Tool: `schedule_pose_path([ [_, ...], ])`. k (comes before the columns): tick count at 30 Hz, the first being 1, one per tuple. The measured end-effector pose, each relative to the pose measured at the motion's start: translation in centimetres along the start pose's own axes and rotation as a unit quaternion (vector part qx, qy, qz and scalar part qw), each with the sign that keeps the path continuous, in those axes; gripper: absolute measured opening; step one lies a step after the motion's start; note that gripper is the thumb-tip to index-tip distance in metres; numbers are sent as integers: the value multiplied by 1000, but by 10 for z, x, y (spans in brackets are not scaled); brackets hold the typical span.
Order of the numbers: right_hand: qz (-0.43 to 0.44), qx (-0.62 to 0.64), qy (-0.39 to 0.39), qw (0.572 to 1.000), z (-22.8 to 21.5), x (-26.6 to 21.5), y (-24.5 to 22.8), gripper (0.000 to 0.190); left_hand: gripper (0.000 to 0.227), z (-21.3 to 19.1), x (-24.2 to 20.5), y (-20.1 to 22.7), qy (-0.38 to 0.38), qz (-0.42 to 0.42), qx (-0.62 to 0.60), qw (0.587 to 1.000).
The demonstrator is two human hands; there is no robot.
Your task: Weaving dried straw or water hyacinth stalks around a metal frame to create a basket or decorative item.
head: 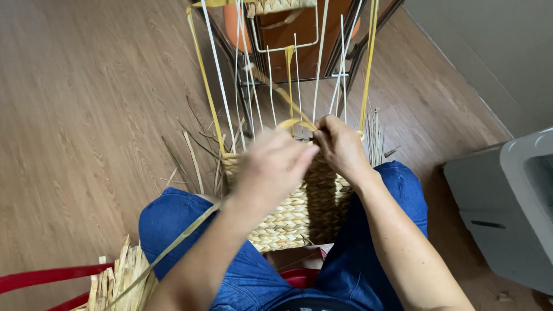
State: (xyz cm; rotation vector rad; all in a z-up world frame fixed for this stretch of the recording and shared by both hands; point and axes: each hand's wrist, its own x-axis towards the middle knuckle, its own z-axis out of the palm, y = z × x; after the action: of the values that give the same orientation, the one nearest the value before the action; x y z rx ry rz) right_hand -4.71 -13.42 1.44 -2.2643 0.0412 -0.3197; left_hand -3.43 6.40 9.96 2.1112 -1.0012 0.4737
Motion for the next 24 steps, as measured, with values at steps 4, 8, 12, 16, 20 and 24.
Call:
schedule_pose_path([
  [4, 62, 47, -16, 997, -3, -1, -2, 13, 28, 54, 22, -21, -281, -309, -122, 901],
  [8, 56, 117, -21, 991, -3, 0, 12, 11, 24, 98, 26, -51, -263, -414, -183, 852],
  [12, 31, 179, -41, 983, -6, 0, 19, 8, 17, 97, 14, -49, 35, -65, 107, 992],
  [16, 116, 192, -58, 973, -9, 3, 3, 8, 11, 92, -4, -58, 130, 29, 153, 979],
  [20, 89, 147, -40, 984, -4, 1, 9, 6, 33, 51, 32, -33, -37, -157, 159, 974],
  [24, 104, 183, -43, 977, -3, 2, 9, 6, 24, 41, 38, -36, 130, -67, 176, 973],
])
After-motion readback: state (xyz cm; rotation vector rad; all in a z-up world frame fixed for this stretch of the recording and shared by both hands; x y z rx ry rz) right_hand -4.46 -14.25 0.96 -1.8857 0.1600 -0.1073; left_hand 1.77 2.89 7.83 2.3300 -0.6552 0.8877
